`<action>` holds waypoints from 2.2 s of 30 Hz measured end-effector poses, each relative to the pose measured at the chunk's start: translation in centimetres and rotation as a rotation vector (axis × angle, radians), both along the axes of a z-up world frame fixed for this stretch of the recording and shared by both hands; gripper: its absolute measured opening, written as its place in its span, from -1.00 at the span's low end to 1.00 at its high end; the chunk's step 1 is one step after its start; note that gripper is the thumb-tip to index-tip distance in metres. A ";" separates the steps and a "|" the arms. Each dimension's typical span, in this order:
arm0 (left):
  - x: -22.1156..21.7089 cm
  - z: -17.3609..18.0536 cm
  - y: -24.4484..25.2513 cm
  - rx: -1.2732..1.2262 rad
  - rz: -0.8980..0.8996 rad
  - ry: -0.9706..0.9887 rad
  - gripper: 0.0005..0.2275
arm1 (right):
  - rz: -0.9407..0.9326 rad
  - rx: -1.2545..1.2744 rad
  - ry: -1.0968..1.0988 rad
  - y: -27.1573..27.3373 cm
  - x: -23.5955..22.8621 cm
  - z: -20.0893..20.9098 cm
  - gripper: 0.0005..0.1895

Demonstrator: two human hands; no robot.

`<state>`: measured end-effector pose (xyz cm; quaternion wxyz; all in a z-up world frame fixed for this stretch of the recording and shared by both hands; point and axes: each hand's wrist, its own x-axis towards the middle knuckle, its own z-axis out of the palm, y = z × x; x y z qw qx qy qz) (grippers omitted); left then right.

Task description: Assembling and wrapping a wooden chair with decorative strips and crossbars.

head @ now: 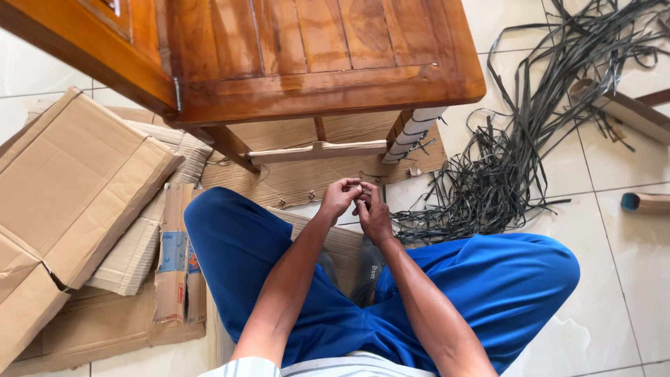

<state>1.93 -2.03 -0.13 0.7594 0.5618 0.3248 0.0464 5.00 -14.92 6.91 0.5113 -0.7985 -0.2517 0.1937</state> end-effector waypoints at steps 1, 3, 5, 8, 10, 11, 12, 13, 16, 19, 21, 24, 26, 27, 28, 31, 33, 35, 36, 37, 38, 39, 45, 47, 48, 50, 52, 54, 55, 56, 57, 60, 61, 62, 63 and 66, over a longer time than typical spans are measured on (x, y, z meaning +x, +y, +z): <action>0.0 -0.6 0.3 0.000 0.009 -0.004 -0.67 | 0.009 0.000 -0.004 0.2 -0.1 -0.2 -0.54; 0.0 -1.7 0.8 0.025 0.088 0.065 -0.61 | 0.004 0.060 0.053 0.6 -0.3 -0.7 -0.53; -0.3 0.2 1.5 -0.007 0.157 0.049 -0.64 | 0.007 0.070 0.079 1.1 -0.6 -0.6 -0.50; -0.4 4.2 2.8 0.047 0.279 0.018 -0.74 | 0.017 0.078 0.122 1.7 -0.8 -0.5 -0.47; -0.6 5.8 3.5 0.126 0.340 0.006 -0.80 | 0.031 0.067 0.138 1.6 -1.0 -1.3 -0.47; -0.5 6.1 4.0 0.152 0.377 0.029 -0.82 | 0.027 0.030 0.141 1.7 -1.0 -2.1 -0.58; -0.4 6.4 4.5 0.177 0.414 0.052 -0.84 | 0.022 -0.007 0.144 1.8 -1.0 -2.8 -0.66; -0.5 6.2 4.8 0.174 0.417 0.053 -0.84 | 0.025 -0.010 0.144 1.9 -0.8 -3.9 -0.66; -0.7 5.8 5.2 0.196 0.431 0.128 -0.84 | 0.039 -0.056 0.191 2.2 -0.6 -5.9 -0.69; -0.5 6.1 5.6 0.231 0.410 0.163 -0.82 | 0.081 -0.008 0.296 3.5 -0.2 -5.8 -0.64; -0.8 7.0 5.4 0.243 0.351 0.237 -0.81 | 0.064 0.254 0.487 4.7 0.0 -5.9 -0.60; -0.1 6.3 4.9 0.289 0.276 0.321 -0.83 | -0.102 0.337 0.641 6.3 -0.2 -2.9 -0.71; 0.0 5.5 5.0 0.309 0.270 0.297 -0.81 | -0.149 0.341 0.658 6.6 0.6 -1.7 -0.77; 0.1 5.1 4.9 0.332 0.259 0.270 -0.80 | -0.201 0.349 0.671 6.6 1.1 -1.2 -0.78; 0.5 4.8 5.1 0.330 0.261 0.271 -0.80 | -0.200 0.346 0.672 6.7 1.3 -0.8 -0.78; 1.6 5.5 5.8 0.435 0.251 0.248 -0.77 | -0.348 0.364 0.652 6.6 2.0 -0.3 -0.78; 2.2 8.0 6.3 0.626 0.269 0.195 -0.80 | -0.442 0.312 0.612 6.3 2.5 -0.7 -0.79; 3.3 7.5 6.7 0.769 0.227 0.135 -0.83 | -0.584 0.243 0.599 5.0 3.6 -4.5 -0.78; 3.8 7.3 6.8 0.913 0.180 0.075 -0.84 | -0.730 0.175 0.584 4.3 4.2 -6.5 -0.75; 4.6 5.2 6.9 0.913 0.180 0.073 -0.84 | -0.730 0.176 0.582 2.4 3.1 -11.7 -0.75; 5.5 3.0 7.0 1.061 0.022 0.014 -0.80 | -0.838 0.096 0.586 1.0 4.2 -16.5 -0.79; 6.2 0.8 7.0 1.204 -0.143 -0.045 -0.75 | -0.947 0.013 0.590 -0.1 7.9 -21.1 -0.83; 8.7 0.4 6.1 1.431 -0.332 -0.095 -0.56 | -0.914 -0.119 0.565 2.3 9.0 -17.8 -0.82; 9.4 -0.2 6.5 1.425 -0.354 -0.076 -0.62 | -0.877 -0.085 0.608 3.6 8.8 -14.0 -0.82; 9.7 -0.5 6.8 1.421 -0.376 -0.056 -0.68 | -0.838 -0.050 0.652 4.4 8.7 -12.1 -0.80; 10.1 -0.8 7.2 1.403 -0.427 -0.034 -0.70 | -0.826 -0.018 0.706 5.9 10.2 -11.4 -0.87; 10.2 -1.3 7.3 1.381 -0.477 -0.003 -0.72 | -0.809 0.007 0.763 6.9 11.2 -10.3 -0.86; 10.3 -1.8 7.3 1.362 -0.533 0.075 -0.78 | -0.725 0.185 0.857 7.8 11.9 -8.7 -0.80; 10.4 -2.0 7.4 1.362 -0.531 0.080 -0.78 | -0.721 0.183 0.860 7.9 11.6 -8.4 -0.80; 10.5 -2.3 7.4 1.325 -0.542 0.109 -0.84 | -0.732 0.257 0.905 8.0 11.4 -8.0 -0.85; 10.6 -2.5 7.4 1.290 -0.555 0.136 -0.88 | -0.746 0.335 0.950 8.1 11.1 -7.6 -0.89; 11.1 -4.4 7.4 1.250 -0.560 0.206 -0.87 | -0.720 0.550 1.083 8.3 10.1 -5.5 -0.94; 10.9 -3.0 7.3 1.247 -0.559 0.207 -0.87 | -0.720 0.546 1.083 8.2 10.1 -5.1 -0.94; 10.7 -1.7 7.2 1.213 -0.556 0.216 -0.86 | -0.692 0.603 1.138 8.1 10.1 -4.6 -0.89; 10.8 -0.2 7.3 1.183 -0.555 0.220 -0.85 | -0.662 0.666 1.190 8.2 10.3 -4.1 -0.83; 11.1 0.0 7.6 1.105 -0.579 0.228 -0.67 | -0.584 0.723 1.255 7.1 11.4 -7.5 -0.86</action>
